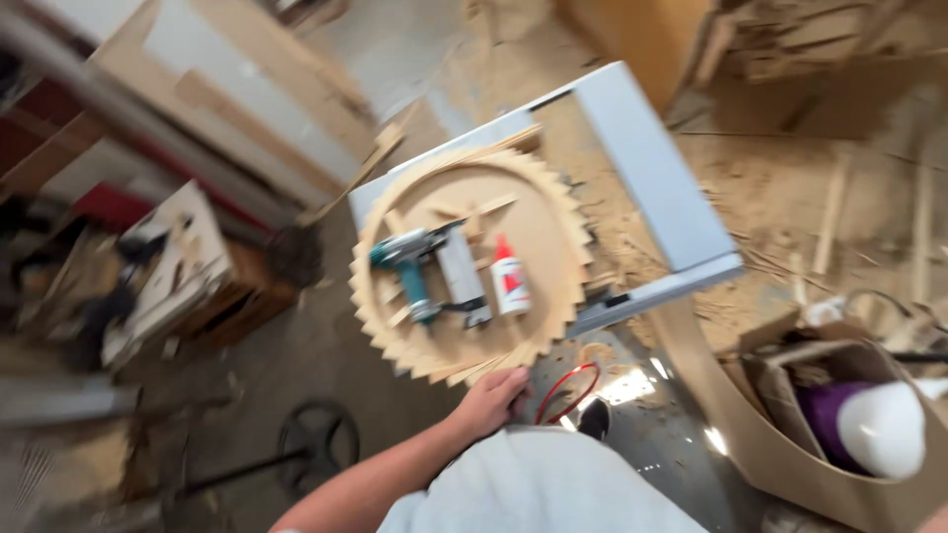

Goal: Assembling a circular wooden decorative piece by gluing and nailing small wooden blocks to a base

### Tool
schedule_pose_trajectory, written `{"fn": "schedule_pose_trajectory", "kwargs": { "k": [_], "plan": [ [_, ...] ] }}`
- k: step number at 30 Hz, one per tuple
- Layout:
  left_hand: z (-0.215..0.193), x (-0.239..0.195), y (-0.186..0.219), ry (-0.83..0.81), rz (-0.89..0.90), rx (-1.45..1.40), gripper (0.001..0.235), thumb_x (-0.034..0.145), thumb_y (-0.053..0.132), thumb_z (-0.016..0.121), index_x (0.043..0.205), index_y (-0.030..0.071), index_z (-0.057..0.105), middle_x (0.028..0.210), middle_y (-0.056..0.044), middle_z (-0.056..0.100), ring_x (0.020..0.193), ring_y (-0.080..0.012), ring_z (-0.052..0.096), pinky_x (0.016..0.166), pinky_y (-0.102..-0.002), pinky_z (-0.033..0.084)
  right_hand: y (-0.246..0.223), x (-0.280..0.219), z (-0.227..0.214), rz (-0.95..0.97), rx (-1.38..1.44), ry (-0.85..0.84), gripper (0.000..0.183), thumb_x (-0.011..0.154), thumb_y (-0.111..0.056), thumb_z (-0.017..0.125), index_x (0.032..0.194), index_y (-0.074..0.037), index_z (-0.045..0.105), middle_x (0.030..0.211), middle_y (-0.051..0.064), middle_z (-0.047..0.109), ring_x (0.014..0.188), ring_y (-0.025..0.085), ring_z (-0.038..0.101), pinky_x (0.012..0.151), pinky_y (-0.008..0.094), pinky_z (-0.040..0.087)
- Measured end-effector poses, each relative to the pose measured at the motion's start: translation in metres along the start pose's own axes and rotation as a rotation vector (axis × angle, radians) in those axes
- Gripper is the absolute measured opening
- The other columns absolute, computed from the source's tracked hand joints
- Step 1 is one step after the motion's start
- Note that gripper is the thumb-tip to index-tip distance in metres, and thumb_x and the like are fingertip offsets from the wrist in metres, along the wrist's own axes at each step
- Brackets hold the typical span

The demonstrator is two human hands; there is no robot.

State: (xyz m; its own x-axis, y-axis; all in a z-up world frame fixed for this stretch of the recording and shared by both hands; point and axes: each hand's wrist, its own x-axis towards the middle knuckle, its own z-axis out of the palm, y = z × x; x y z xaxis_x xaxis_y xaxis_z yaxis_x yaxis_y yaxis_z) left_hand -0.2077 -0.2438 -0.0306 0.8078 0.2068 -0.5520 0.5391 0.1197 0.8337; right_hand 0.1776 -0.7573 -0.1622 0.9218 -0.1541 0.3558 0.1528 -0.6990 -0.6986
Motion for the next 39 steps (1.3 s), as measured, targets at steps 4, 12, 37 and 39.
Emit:
{"fn": "schedule_pose_trajectory", "kwargs": {
  "k": [4, 12, 37, 39],
  "plan": [
    [-0.023, -0.02, 0.024, -0.006, -0.005, -0.003, 0.038, 0.104, 0.034, 0.046, 0.082, 0.01, 0.065, 0.063, -0.004, 0.055, 0.055, -0.0123, 0.048, 0.052, -0.026, 0.038, -0.125, -0.058, 0.052, -0.145, 0.105, -0.033, 0.024, 0.123, 0.006, 0.051, 0.118, -0.003, 0.072, 0.119, 0.014, 0.075, 0.102, 0.032, 0.07, 0.09, 0.045, 0.054],
    [-0.114, -0.04, -0.028, -0.054, 0.103, -0.18, 0.045, 0.109, 0.045, 0.043, 0.091, 0.01, 0.065, 0.064, -0.004, 0.057, 0.05, -0.0114, 0.048, 0.048, -0.023, 0.038, -0.53, -0.257, 0.17, -0.264, 0.22, -1.096, 0.042, 0.094, -0.03, 0.061, 0.131, -0.011, 0.065, 0.112, 0.008, 0.072, 0.096, 0.023, 0.064, 0.083, 0.038, 0.051],
    [-0.252, -0.099, 0.007, -0.387, 0.217, -0.316, 0.039, 0.114, 0.039, 0.037, 0.111, 0.008, 0.061, 0.06, -0.003, 0.05, 0.045, -0.0118, 0.043, 0.043, -0.023, 0.037, -0.703, -0.287, 0.137, 0.162, 0.948, -0.776, 0.038, 0.082, -0.008, 0.074, 0.115, -0.008, 0.056, 0.086, 0.005, 0.066, 0.073, 0.015, 0.062, 0.065, 0.031, 0.055],
    [-0.247, -0.103, 0.029, -0.47, 0.26, -0.363, 0.035, 0.114, 0.037, 0.038, 0.116, 0.009, 0.06, 0.062, -0.001, 0.05, 0.046, -0.0105, 0.041, 0.042, -0.022, 0.036, -0.729, -0.268, 0.098, 0.256, 0.968, -0.683, 0.032, 0.08, -0.008, 0.071, 0.109, -0.008, 0.057, 0.085, 0.003, 0.063, 0.069, 0.015, 0.064, 0.064, 0.028, 0.055]
  ]
}}
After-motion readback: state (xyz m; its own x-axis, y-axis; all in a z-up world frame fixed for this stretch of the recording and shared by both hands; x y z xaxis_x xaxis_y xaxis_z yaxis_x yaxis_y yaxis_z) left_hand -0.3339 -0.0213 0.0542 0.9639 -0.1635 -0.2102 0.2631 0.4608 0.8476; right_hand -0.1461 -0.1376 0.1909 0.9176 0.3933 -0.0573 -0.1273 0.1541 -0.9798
